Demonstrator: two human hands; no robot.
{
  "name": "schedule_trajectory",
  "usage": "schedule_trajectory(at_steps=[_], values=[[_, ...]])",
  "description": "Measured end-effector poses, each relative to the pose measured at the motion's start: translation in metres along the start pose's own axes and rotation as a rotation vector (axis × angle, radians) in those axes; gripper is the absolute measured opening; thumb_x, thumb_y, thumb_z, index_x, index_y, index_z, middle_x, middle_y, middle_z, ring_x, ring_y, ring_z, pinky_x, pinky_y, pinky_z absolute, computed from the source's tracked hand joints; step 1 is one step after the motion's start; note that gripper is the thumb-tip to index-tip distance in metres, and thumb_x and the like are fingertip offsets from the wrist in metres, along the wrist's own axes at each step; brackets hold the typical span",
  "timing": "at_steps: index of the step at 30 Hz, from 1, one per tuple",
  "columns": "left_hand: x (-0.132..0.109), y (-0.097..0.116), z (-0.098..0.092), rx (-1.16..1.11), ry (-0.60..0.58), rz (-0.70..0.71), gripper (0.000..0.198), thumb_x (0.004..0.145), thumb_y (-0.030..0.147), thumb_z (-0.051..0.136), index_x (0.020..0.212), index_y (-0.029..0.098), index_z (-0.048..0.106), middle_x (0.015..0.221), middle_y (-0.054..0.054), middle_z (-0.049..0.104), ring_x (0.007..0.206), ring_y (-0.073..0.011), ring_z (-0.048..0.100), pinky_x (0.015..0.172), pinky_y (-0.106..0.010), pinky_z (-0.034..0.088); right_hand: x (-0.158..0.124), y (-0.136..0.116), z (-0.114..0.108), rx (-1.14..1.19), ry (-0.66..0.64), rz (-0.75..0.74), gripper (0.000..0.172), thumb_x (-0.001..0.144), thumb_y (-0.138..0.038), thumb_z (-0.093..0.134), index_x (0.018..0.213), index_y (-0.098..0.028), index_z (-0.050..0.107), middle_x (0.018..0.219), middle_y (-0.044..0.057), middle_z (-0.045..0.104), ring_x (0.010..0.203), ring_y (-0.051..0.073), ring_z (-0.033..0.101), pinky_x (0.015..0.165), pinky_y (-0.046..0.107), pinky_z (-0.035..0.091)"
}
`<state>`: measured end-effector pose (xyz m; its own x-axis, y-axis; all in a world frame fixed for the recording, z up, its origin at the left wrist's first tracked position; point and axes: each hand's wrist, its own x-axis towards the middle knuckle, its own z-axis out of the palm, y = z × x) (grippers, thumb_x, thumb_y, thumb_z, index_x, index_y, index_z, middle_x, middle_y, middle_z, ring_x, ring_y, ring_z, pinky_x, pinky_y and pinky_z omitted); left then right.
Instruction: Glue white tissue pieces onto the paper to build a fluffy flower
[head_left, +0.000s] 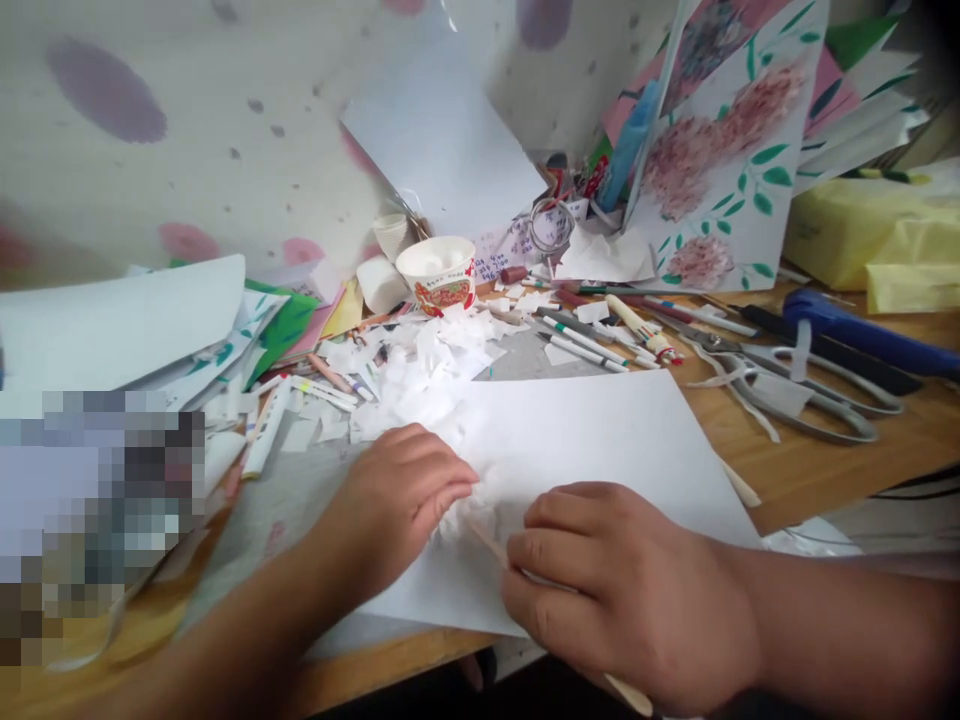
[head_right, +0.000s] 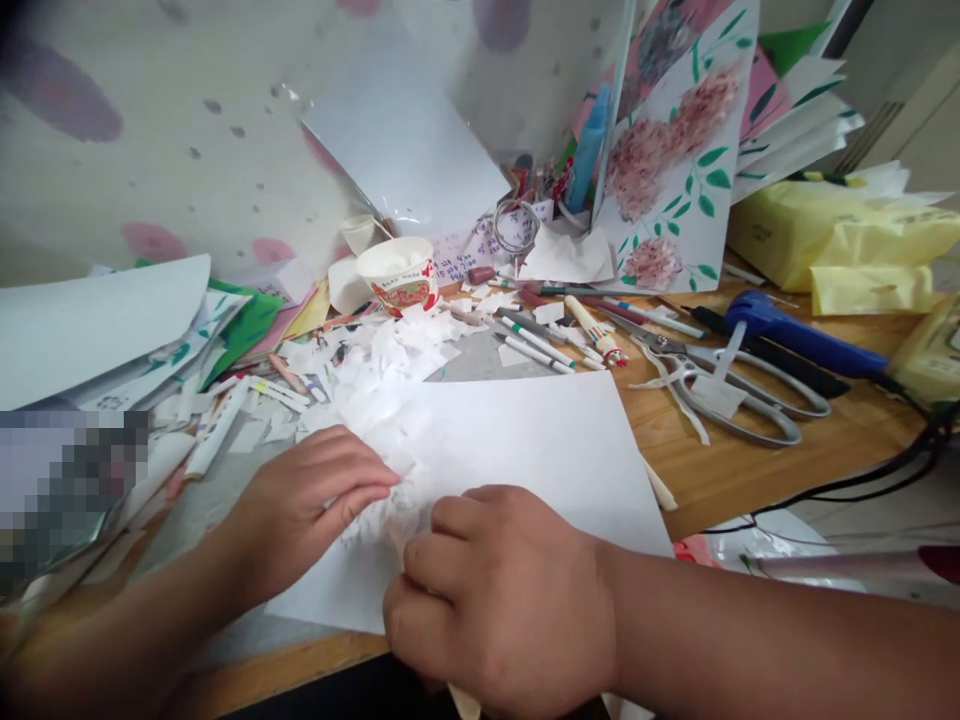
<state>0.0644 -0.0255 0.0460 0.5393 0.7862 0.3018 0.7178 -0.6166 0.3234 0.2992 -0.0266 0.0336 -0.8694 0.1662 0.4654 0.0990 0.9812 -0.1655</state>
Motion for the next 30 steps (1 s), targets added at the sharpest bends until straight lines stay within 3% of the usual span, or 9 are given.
schedule_trajectory(at_steps=[5, 8, 13, 17, 25, 30], values=[[-0.005, -0.001, 0.005, 0.042, -0.129, 0.087, 0.020, 0.092, 0.013, 0.051, 0.089, 0.024, 0.067, 0.085, 0.000, 0.064, 0.083, -0.0185, 0.052, 0.078, -0.035, 0.034, 0.003, 0.001, 0.000, 0.020, 0.005, 0.003, 0.037, 0.095, -0.011, 0.035, 0.088, -0.012, 0.072, 0.071, 0.005, 0.063, 0.057, 0.020, 0.048, 0.048, 0.035, 0.036], [-0.005, -0.003, 0.003, 0.081, -0.164, 0.112, 0.022, 0.090, 0.010, 0.052, 0.084, 0.024, 0.067, 0.088, -0.001, 0.062, 0.084, -0.0194, 0.050, 0.079, -0.038, 0.031, -0.001, -0.003, 0.000, 0.045, 0.119, 0.040, 0.037, 0.096, -0.010, 0.035, 0.086, -0.012, 0.070, 0.067, 0.004, 0.062, 0.056, 0.020, 0.050, 0.048, 0.035, 0.039], [-0.006, -0.005, -0.001, 0.112, -0.212, 0.130, 0.021, 0.087, 0.007, 0.053, 0.082, 0.023, 0.065, 0.086, 0.000, 0.062, 0.084, -0.0192, 0.052, 0.080, -0.040, 0.029, -0.007, -0.003, -0.003, 0.218, 0.254, 0.173, 0.027, 0.093, -0.010, 0.039, 0.091, -0.012, 0.066, 0.082, 0.008, 0.067, 0.075, 0.019, 0.060, 0.071, 0.034, 0.049], [-0.006, -0.005, -0.005, 0.137, -0.230, 0.106, 0.018, 0.086, 0.009, 0.055, 0.080, 0.023, 0.064, 0.086, 0.002, 0.064, 0.085, -0.0191, 0.053, 0.080, -0.040, 0.027, -0.003, 0.003, 0.000, 0.275, 0.234, 0.193, 0.023, 0.085, -0.004, 0.045, 0.097, -0.009, 0.064, 0.082, 0.009, 0.066, 0.068, 0.018, 0.056, 0.064, 0.032, 0.045], [-0.003, -0.007, -0.007, 0.034, -0.250, 0.031, 0.010, 0.083, 0.014, 0.062, 0.078, 0.023, 0.060, 0.081, 0.005, 0.063, 0.083, -0.0166, 0.055, 0.081, -0.038, 0.026, 0.007, 0.008, 0.008, 0.295, 0.130, 0.221, 0.023, 0.087, -0.004, 0.044, 0.099, -0.008, 0.064, 0.083, 0.010, 0.066, 0.070, 0.019, 0.054, 0.062, 0.030, 0.045], [-0.003, -0.005, -0.006, 0.006, -0.212, -0.029, 0.008, 0.080, 0.016, 0.064, 0.083, 0.022, 0.060, 0.086, 0.003, 0.059, 0.085, -0.0174, 0.055, 0.082, -0.038, 0.028, 0.021, 0.014, 0.002, 0.392, 0.124, 0.356, 0.020, 0.089, -0.008, 0.044, 0.087, -0.010, 0.064, 0.074, 0.006, 0.063, 0.064, 0.015, 0.053, 0.060, 0.026, 0.042]])
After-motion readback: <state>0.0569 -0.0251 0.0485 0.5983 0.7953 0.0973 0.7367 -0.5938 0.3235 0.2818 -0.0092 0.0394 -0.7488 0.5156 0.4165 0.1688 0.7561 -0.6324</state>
